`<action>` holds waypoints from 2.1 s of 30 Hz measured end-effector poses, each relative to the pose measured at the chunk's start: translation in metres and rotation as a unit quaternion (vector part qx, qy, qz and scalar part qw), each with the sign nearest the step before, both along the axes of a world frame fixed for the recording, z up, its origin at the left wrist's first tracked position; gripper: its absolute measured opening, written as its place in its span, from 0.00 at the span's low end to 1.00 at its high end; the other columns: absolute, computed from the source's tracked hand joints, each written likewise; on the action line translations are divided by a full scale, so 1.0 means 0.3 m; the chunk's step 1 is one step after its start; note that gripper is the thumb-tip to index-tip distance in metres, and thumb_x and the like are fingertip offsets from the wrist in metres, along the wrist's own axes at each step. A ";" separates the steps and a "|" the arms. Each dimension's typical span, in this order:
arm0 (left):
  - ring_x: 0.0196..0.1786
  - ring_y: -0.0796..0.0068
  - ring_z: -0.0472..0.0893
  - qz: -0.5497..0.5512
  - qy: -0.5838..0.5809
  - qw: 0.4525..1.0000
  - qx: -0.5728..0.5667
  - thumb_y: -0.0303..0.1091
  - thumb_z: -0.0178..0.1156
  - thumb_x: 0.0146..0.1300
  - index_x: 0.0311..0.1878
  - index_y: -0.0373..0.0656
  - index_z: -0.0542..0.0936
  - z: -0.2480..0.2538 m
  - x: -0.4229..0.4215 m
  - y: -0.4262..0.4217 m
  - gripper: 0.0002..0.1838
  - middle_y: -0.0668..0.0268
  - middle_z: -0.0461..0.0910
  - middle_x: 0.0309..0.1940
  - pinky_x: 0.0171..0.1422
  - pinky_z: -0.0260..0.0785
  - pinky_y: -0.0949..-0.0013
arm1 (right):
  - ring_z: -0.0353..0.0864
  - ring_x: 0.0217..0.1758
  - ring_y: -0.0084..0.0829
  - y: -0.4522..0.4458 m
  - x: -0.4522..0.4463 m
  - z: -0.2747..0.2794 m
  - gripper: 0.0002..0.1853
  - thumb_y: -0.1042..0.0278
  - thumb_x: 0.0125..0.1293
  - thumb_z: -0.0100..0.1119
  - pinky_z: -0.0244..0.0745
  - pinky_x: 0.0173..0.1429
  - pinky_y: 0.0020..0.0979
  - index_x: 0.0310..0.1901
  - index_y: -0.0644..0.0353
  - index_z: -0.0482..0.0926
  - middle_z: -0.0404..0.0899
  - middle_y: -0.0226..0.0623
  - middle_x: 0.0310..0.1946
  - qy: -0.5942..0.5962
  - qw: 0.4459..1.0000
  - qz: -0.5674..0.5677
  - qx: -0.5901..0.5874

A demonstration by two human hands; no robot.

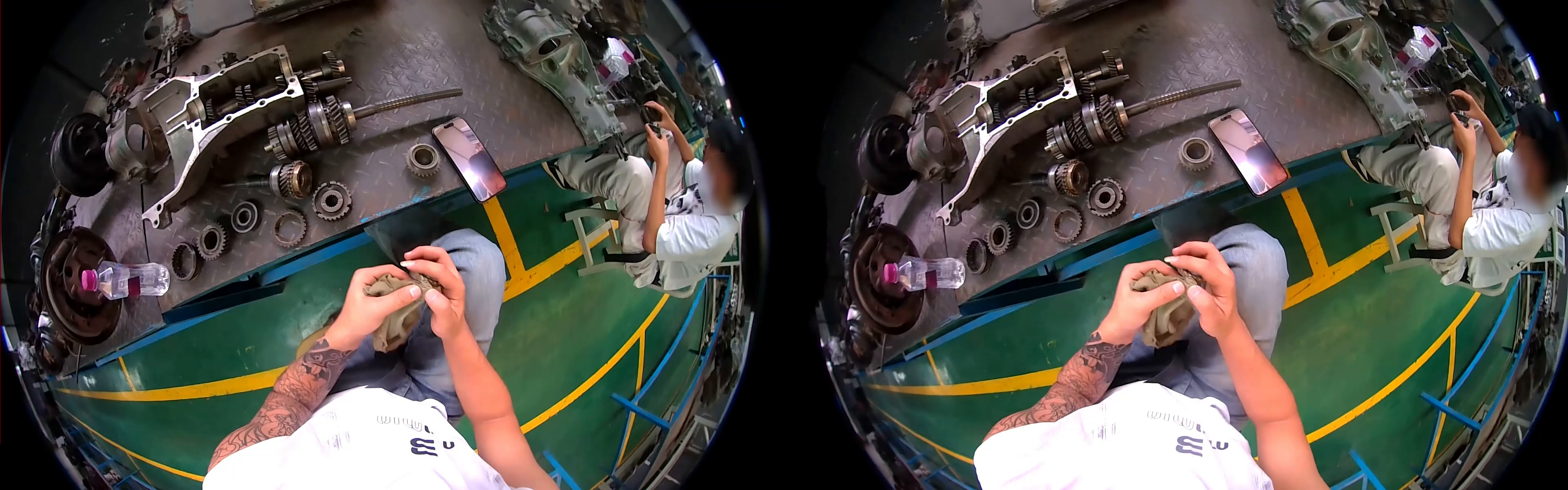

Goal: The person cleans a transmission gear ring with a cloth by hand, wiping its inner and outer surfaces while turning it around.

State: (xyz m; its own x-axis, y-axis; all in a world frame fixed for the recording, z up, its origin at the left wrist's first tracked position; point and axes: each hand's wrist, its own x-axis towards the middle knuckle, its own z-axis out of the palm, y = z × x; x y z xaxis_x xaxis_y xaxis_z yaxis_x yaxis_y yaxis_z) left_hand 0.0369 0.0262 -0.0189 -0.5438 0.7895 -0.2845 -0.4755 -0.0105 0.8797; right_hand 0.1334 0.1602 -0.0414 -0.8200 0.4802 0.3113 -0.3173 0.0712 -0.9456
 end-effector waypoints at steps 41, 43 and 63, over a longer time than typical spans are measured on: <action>0.47 0.76 0.85 -0.017 -0.227 0.973 0.049 0.33 0.63 0.71 0.53 0.37 0.82 -0.051 0.074 0.001 0.12 0.65 0.85 0.46 0.52 0.78 0.71 | 0.83 0.50 0.36 0.008 -0.002 -0.007 0.21 0.63 0.59 0.57 0.78 0.56 0.33 0.49 0.68 0.85 0.83 0.48 0.49 0.014 1.000 0.012 -0.026; 0.47 0.77 0.85 -0.023 -0.214 0.976 0.038 0.33 0.63 0.71 0.52 0.37 0.82 -0.046 0.070 0.002 0.12 0.65 0.85 0.46 0.53 0.78 0.71 | 0.83 0.50 0.35 0.009 0.003 -0.011 0.20 0.66 0.58 0.57 0.78 0.56 0.33 0.49 0.68 0.85 0.84 0.47 0.49 0.011 0.999 0.008 -0.043; 0.46 0.77 0.83 0.000 -0.154 0.985 0.072 0.33 0.65 0.68 0.45 0.38 0.81 -0.051 0.065 -0.010 0.09 0.65 0.84 0.44 0.54 0.77 0.71 | 0.83 0.54 0.39 0.001 -0.006 -0.024 0.24 0.56 0.59 0.61 0.75 0.61 0.36 0.52 0.67 0.82 0.83 0.47 0.51 0.019 1.000 0.008 -0.009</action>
